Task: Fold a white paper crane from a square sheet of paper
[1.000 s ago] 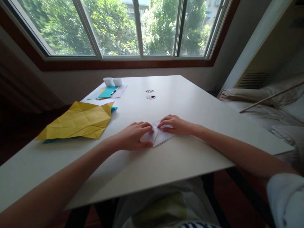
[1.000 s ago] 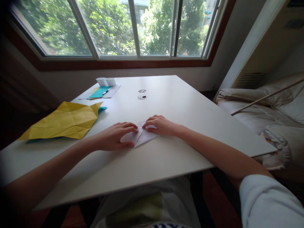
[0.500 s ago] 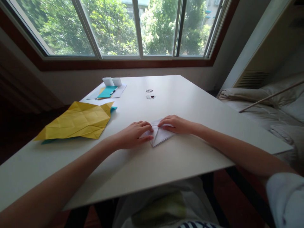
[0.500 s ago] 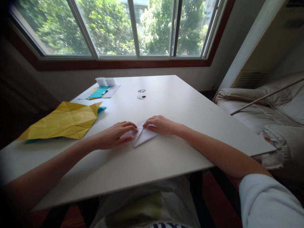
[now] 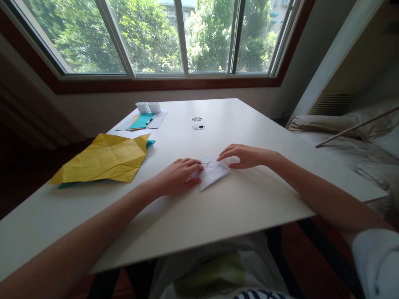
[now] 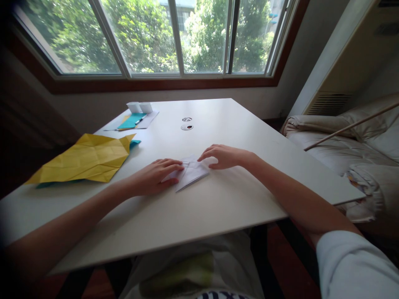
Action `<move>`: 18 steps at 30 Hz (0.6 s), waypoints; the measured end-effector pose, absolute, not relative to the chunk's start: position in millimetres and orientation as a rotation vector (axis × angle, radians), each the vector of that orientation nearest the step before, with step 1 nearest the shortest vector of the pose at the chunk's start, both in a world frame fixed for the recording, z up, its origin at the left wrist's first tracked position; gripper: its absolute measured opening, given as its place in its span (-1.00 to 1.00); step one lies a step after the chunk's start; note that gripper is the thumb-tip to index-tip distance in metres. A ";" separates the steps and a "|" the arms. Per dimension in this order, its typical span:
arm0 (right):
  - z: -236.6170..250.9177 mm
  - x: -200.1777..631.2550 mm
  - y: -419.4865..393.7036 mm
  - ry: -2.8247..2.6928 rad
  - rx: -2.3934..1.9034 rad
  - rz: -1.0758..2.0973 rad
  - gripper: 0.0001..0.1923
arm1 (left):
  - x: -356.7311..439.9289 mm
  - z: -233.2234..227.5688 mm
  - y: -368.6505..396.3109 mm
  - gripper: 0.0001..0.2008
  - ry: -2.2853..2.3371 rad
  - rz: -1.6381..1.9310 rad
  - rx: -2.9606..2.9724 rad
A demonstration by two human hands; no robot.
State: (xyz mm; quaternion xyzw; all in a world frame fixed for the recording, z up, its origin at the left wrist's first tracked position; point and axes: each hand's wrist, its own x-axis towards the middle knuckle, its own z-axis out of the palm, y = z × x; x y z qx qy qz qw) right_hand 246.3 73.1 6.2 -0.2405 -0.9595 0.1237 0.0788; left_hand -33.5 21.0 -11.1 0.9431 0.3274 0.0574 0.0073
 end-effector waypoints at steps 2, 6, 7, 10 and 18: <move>6.0 245.2 70.7 -2.882 -0.693 0.444 -0.55 | -33.3 -11.9 21.8 -0.63 1.018 0.162 2.939; 5.2 243.1 68.6 -2.884 -0.676 0.510 -0.52 | -32.9 -13.1 22.5 -0.62 1.032 0.146 2.947; 5.3 243.0 68.6 -2.881 -0.681 0.510 -0.52 | -32.8 -13.1 22.5 -0.62 1.032 0.143 2.949; 6.5 242.9 68.7 -2.892 -0.677 0.502 -0.55 | -32.7 -13.4 22.8 -0.62 1.029 0.138 2.950; 6.1 239.4 66.5 -2.896 -0.626 0.452 -0.70 | -33.9 -16.1 24.3 -0.64 1.017 0.156 2.966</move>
